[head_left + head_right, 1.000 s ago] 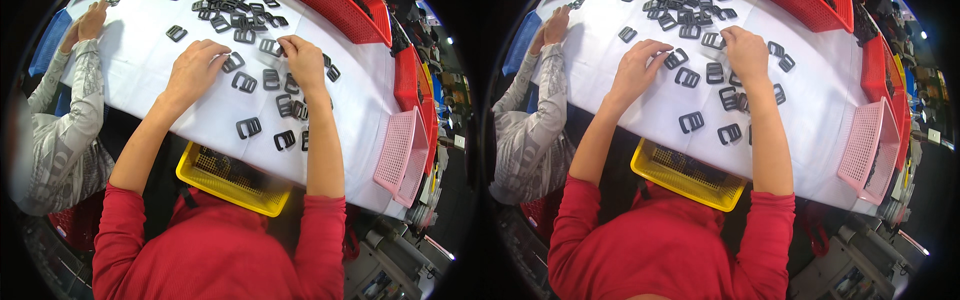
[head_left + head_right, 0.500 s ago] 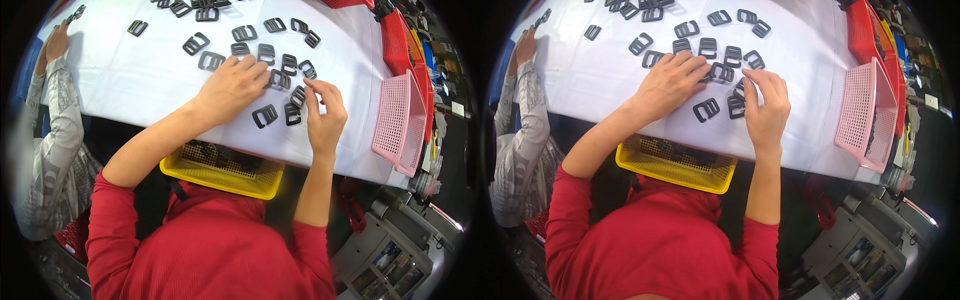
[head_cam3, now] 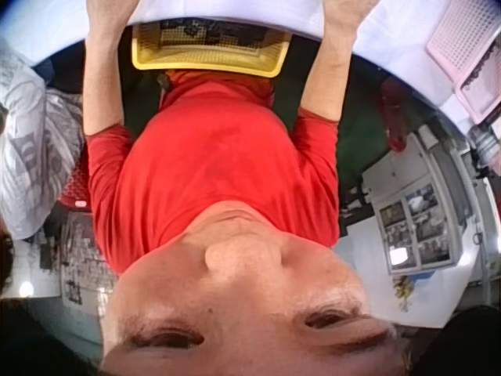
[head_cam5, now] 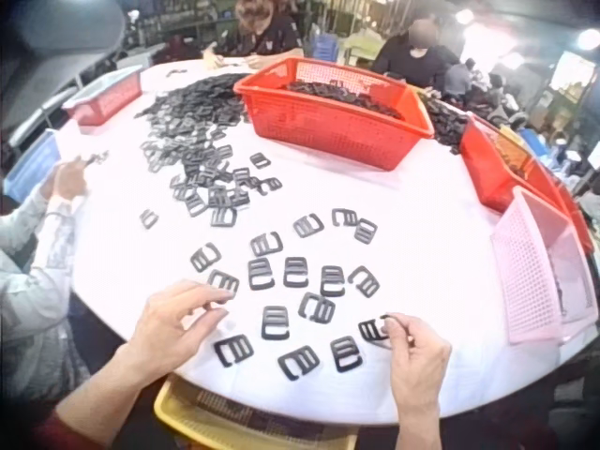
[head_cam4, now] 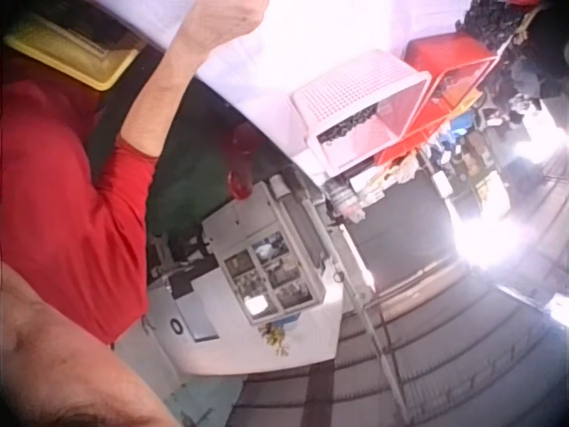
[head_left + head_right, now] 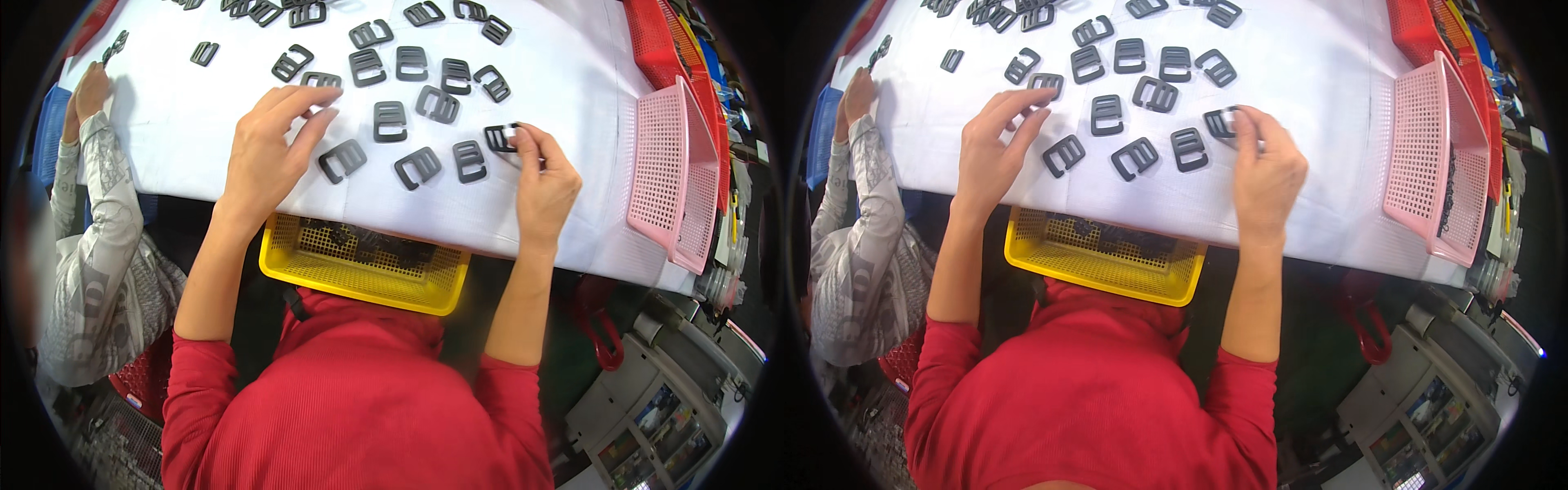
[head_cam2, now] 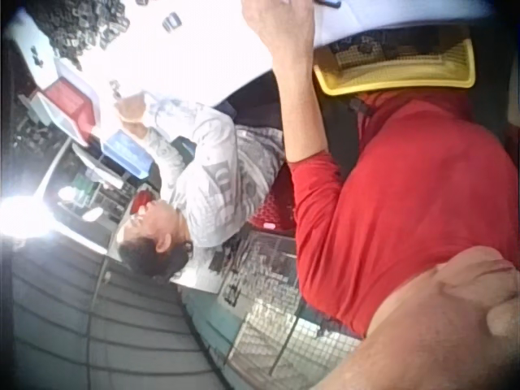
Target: The person sorts small black plastic buckles on a white table, picking them up and placing them into a yellow basket. Other workers are visible at the same table performing similar sorting actions.
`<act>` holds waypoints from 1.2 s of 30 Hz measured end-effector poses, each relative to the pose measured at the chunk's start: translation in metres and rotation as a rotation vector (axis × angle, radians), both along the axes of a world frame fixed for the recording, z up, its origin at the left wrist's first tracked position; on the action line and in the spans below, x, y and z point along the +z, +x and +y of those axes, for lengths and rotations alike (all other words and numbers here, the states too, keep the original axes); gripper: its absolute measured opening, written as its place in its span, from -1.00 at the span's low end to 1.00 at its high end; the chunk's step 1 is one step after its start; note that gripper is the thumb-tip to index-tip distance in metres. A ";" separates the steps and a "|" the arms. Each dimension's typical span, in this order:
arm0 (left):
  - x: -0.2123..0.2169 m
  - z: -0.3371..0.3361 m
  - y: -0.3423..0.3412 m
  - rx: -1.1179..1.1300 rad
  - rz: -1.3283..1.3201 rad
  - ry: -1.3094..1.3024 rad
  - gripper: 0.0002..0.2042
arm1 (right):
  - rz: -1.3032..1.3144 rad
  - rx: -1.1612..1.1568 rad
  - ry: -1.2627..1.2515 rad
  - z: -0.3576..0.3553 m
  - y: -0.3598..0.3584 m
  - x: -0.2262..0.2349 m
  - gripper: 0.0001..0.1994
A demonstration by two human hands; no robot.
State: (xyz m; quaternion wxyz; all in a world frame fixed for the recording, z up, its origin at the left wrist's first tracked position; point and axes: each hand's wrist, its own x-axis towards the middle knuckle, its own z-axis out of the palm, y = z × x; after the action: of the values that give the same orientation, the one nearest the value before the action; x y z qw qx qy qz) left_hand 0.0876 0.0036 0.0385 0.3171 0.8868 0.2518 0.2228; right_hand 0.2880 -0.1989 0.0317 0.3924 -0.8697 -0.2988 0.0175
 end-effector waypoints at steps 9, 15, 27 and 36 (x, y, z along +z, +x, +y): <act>-0.008 -0.028 -0.037 -0.032 0.031 0.052 -0.62 | -0.307 0.150 -0.106 -0.016 -0.026 -0.012 -0.81; -0.014 -0.034 -0.035 -0.049 0.025 0.050 -0.53 | -0.235 0.192 -0.106 -0.019 -0.042 -0.007 -0.75; -0.018 -0.015 -0.054 -0.132 -0.012 -0.158 -0.39 | -0.130 0.234 -0.196 -0.024 -0.022 -0.015 -0.46; -0.018 -0.009 -0.058 -0.100 -0.052 -0.283 -0.41 | -0.064 0.337 -0.311 -0.018 -0.046 -0.003 -0.09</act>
State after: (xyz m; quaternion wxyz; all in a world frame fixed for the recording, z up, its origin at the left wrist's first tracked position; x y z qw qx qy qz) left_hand 0.0292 -0.0054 0.0204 0.4560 0.8387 0.2278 0.1919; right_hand 0.2416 -0.2165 0.0289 0.2354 -0.8576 -0.4460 0.1010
